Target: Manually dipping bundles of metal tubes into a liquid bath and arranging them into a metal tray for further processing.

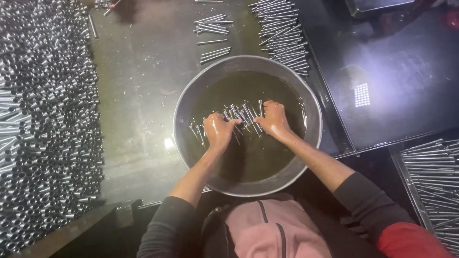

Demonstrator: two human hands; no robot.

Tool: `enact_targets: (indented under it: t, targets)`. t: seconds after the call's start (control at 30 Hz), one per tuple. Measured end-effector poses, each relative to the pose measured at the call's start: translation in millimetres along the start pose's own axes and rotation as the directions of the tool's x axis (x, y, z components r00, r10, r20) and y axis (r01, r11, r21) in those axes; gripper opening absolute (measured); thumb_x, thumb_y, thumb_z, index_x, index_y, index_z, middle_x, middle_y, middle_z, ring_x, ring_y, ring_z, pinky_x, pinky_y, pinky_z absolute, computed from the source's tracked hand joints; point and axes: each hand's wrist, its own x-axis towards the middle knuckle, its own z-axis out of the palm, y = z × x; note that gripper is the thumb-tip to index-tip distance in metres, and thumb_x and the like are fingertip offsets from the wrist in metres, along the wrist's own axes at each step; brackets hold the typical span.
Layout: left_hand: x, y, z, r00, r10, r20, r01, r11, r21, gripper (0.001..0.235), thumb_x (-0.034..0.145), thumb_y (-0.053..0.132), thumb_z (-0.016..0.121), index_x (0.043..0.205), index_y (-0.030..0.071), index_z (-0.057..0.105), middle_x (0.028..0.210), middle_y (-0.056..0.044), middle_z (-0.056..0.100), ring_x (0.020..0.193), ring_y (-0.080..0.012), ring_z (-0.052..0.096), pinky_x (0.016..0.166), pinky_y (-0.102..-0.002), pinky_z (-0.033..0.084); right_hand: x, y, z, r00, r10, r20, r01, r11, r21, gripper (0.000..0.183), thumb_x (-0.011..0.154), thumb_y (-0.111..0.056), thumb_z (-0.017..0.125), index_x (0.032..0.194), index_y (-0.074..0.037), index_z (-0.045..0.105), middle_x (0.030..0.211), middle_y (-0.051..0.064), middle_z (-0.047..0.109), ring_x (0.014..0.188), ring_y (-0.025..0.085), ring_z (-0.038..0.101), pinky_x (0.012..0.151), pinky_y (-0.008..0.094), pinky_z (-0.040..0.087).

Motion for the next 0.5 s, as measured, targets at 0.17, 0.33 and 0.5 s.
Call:
enact_targets:
  t: [0.17, 0.33, 0.5]
  targets:
    - [12.1, -13.0, 1.0, 0.990, 0.122, 0.067, -0.133, 0.967, 0.216, 0.044, 0.069, 0.032, 0.093, 0.085, -0.004, 0.073, 0.075, -0.023, 0.071, 0.081, -0.0417, 0.075, 0.066, -0.044, 0.064, -13.8, -17.8, -12.6, 0.995, -0.077, 0.068, 0.094, 0.951, -0.294, 0.062, 0.075, -0.019, 0.091, 0.122, 0.008, 0.063, 0.114, 0.031, 0.066, 0.104, 0.045, 0.070, 0.084, 0.050, 0.062]
    - [16.9, -21.1, 18.0, 0.960, 0.247, 0.134, -0.280, 0.881, 0.381, 0.028, 0.086, 0.032, 0.080, 0.089, 0.005, 0.072, 0.078, -0.016, 0.072, 0.078, -0.0384, 0.076, 0.064, -0.046, 0.063, -25.6, -19.3, -24.2, 0.981, -0.165, 0.098, 0.186, 0.941, -0.282, 0.055, 0.076, -0.018, 0.089, 0.123, -0.003, 0.065, 0.111, 0.015, 0.072, 0.105, 0.032, 0.072, 0.087, 0.048, 0.060]
    - [29.2, -5.4, 68.7, 0.452, 0.818, 0.357, -0.892, 0.421, 0.163, 0.021, 0.070, 0.003, 0.058, 0.059, 0.021, 0.059, 0.069, 0.001, 0.070, 0.062, -0.0183, 0.069, 0.048, -0.041, 0.051, -43.5, -34.1, -29.4, 0.694, -0.718, 0.056, 0.714, 0.676, -0.182, 0.088, 0.052, 0.007, 0.066, 0.140, 0.001, 0.055, 0.139, 0.026, 0.044, 0.131, 0.043, 0.046, 0.112, 0.046, 0.040]
